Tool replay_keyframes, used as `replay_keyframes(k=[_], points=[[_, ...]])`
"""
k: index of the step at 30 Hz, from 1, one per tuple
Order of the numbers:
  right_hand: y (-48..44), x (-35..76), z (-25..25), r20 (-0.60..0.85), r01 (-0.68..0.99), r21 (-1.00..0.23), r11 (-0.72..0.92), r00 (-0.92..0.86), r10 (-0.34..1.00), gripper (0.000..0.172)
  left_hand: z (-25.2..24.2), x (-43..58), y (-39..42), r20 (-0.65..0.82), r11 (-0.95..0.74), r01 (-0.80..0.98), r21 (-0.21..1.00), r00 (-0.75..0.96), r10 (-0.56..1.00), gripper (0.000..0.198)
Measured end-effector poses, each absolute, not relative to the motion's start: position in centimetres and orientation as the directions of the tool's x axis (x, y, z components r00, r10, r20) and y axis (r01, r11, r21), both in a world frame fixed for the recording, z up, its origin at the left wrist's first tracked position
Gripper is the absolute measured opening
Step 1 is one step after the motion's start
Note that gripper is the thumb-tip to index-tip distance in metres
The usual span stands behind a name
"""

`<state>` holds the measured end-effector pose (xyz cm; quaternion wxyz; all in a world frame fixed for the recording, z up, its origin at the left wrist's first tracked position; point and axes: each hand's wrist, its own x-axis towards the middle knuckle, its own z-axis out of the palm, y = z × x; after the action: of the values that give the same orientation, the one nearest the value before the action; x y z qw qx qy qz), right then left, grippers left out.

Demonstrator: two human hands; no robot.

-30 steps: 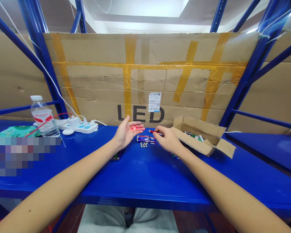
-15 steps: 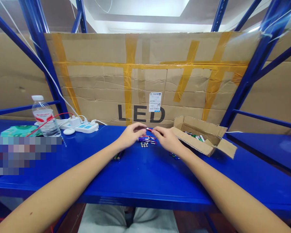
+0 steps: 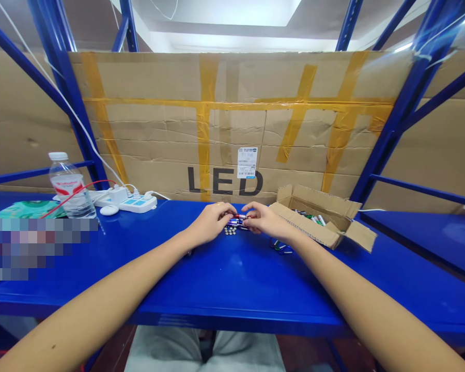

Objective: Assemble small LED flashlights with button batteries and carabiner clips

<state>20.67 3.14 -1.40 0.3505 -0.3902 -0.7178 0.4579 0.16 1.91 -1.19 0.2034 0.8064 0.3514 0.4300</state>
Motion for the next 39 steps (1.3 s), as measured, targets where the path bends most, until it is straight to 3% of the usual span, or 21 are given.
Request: replay_keyframes(k=[4, 7, 11, 14, 16, 18, 21, 24, 28, 39], points=[[4.0, 20.7, -2.0, 0.178, 0.239, -0.925, 0.296, -0.417, 0.891, 0.022, -1.4, 0.1, 2.4, 0.513, -0.591, 0.385, 0.709, 0.293, 0.807, 0.011], [3.9, 20.4, -2.0, 0.162, 0.144, -0.963, 0.229, -0.375, 0.913, 0.014, -1.5, 0.0, 2.5, 0.547, -0.621, 0.422, 0.66, 0.297, 0.783, 0.012], [3.1, 20.3, -1.3, 0.103, -0.049, -0.995, 0.091, -0.387, 0.916, 0.016, -1.3, 0.1, 2.1, 0.581, -0.702, 0.383, 0.6, 0.395, 0.712, 0.013], [2.8, 20.4, -1.2, 0.11, -0.086, -0.993, 0.082, -0.405, 0.908, 0.015, -1.2, 0.1, 2.0, 0.601, -0.727, 0.352, 0.589, 0.411, 0.686, 0.009], [3.2, 20.4, -1.3, 0.166, 0.006, -0.983, 0.185, -0.408, 0.898, 0.015, -1.3, -0.1, 2.4, 0.607, -0.722, 0.359, 0.591, 0.392, 0.691, 0.009], [4.1, 20.3, -1.7, 0.249, 0.2, -0.916, 0.348, -0.399, 0.883, 0.017, -1.5, -0.3, 3.2, 0.602, -0.719, 0.38, 0.582, 0.393, 0.695, 0.01], [6.2, 19.9, -2.3, 0.363, 0.53, -0.677, 0.511, -0.365, 0.858, 0.016, -1.7, -0.5, 5.4, 0.578, -0.716, 0.444, 0.539, 0.424, 0.697, 0.011], [8.4, 19.5, -2.9, 0.41, 0.702, -0.447, 0.555, -0.391, 0.824, 0.016, -1.7, -0.6, 8.0, 0.524, -0.685, 0.506, 0.524, 0.443, 0.728, 0.009], [10.4, 19.2, -3.5, 0.394, 0.751, -0.299, 0.588, -0.464, 0.793, 0.019, -2.1, -0.4, 11.1, 0.45, -0.612, 0.574, 0.545, 0.415, 0.791, 0.009], [11.3, 18.8, -4.3, 0.302, 0.779, -0.274, 0.564, -0.487, 0.82, 0.022, -3.3, -0.7, 14.1, 0.195, -0.475, 0.632, 0.612, 0.462, 0.865, 0.008]])
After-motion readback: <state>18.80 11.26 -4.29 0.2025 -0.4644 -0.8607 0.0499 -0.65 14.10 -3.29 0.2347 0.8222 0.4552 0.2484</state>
